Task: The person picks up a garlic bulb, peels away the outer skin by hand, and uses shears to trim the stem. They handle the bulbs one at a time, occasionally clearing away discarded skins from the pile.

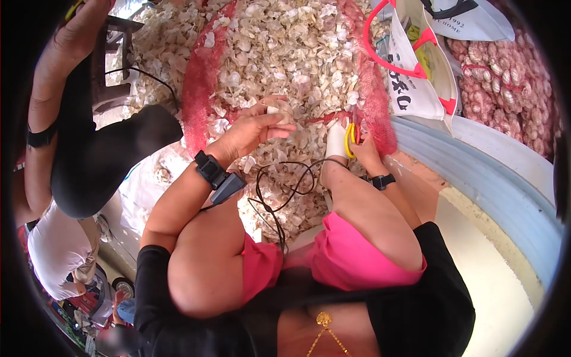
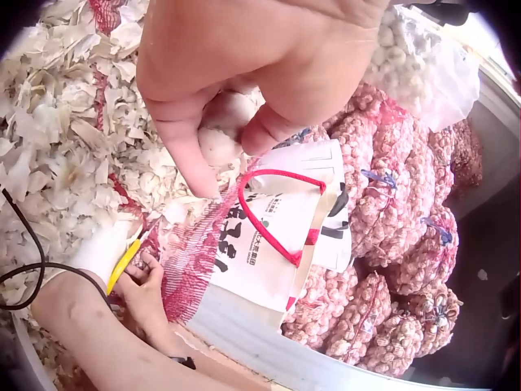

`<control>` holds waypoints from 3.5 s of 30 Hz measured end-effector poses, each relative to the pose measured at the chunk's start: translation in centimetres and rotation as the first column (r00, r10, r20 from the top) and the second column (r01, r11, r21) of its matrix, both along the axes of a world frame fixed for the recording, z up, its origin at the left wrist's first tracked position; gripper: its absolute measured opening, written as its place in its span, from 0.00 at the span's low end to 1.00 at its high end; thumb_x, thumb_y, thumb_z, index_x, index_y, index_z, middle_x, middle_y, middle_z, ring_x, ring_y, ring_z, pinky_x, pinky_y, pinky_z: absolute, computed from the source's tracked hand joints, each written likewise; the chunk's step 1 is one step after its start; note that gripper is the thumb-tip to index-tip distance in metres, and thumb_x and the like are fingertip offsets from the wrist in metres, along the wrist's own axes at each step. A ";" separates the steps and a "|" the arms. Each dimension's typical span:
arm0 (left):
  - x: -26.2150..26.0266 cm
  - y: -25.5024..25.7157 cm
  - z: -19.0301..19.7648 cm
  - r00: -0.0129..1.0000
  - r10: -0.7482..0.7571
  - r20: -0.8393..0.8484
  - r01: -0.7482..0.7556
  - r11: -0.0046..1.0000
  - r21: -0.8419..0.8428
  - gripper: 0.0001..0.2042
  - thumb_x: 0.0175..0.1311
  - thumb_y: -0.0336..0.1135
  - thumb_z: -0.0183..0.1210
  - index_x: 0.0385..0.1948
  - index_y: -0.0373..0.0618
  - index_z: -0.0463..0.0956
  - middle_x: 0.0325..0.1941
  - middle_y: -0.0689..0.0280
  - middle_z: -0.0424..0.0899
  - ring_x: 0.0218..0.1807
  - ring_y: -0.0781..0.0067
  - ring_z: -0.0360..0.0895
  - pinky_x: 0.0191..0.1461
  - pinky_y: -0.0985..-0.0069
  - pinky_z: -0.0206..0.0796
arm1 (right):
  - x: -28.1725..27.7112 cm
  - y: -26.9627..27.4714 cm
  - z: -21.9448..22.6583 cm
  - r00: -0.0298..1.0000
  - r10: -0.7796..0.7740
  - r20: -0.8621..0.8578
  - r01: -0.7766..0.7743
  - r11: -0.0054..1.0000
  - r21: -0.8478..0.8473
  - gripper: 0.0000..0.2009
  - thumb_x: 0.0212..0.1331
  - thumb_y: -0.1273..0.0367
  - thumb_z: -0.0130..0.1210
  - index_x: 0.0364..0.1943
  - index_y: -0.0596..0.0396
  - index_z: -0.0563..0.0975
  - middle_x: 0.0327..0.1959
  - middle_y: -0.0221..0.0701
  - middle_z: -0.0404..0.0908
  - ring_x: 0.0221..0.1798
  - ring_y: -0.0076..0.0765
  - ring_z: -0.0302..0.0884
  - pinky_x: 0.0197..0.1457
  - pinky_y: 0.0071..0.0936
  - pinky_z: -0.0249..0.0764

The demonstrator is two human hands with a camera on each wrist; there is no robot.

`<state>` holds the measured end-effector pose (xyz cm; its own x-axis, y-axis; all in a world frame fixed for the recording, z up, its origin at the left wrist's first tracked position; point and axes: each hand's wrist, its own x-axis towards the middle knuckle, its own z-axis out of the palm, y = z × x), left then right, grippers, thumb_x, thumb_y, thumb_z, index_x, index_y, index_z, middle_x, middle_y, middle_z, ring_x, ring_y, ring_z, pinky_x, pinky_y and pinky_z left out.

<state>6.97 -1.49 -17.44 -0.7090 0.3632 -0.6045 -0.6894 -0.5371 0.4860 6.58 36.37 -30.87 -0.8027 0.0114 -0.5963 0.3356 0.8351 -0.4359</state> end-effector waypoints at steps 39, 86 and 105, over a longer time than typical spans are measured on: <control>-1.6 2.9 2.5 0.992 -0.111 -0.066 0.095 0.973 -0.212 0.17 0.63 0.35 0.66 0.50 0.37 0.75 0.45 0.65 0.82 0.46 0.76 0.81 0.50 0.78 0.79 | -5.5 -11.6 18.9 0.895 0.414 -0.165 -0.444 0.801 -0.401 0.37 0.38 0.61 0.78 0.53 0.55 0.70 0.42 0.37 0.72 0.43 0.38 0.73 0.48 0.36 0.74; -1.0 1.4 -1.2 0.971 -0.113 -0.209 0.053 0.961 -0.272 0.29 0.68 0.33 0.60 0.68 0.51 0.58 0.47 0.62 0.81 0.43 0.76 0.78 0.44 0.76 0.72 | -7.8 -15.5 10.8 0.776 0.032 0.629 0.585 0.334 -0.739 0.14 0.57 0.70 0.60 0.44 0.55 0.70 0.28 0.34 0.78 0.24 0.30 0.77 0.27 0.26 0.75; -1.1 -0.6 -2.2 0.984 0.167 0.068 -0.175 0.976 0.127 0.20 0.73 0.44 0.47 0.50 0.33 0.72 0.44 0.54 0.82 0.43 0.61 0.82 0.50 0.67 0.75 | -6.5 -15.3 12.6 0.858 0.395 -0.328 -0.507 0.752 -0.421 0.28 0.46 0.61 0.73 0.50 0.54 0.72 0.42 0.38 0.72 0.41 0.39 0.72 0.46 0.35 0.72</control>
<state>5.89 -2.06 -19.61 -0.7333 0.3190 -0.6005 -0.6065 -0.7061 0.3655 0.04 21.08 -18.29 -0.7425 -0.6233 -0.2452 -0.1707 0.5301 -0.8306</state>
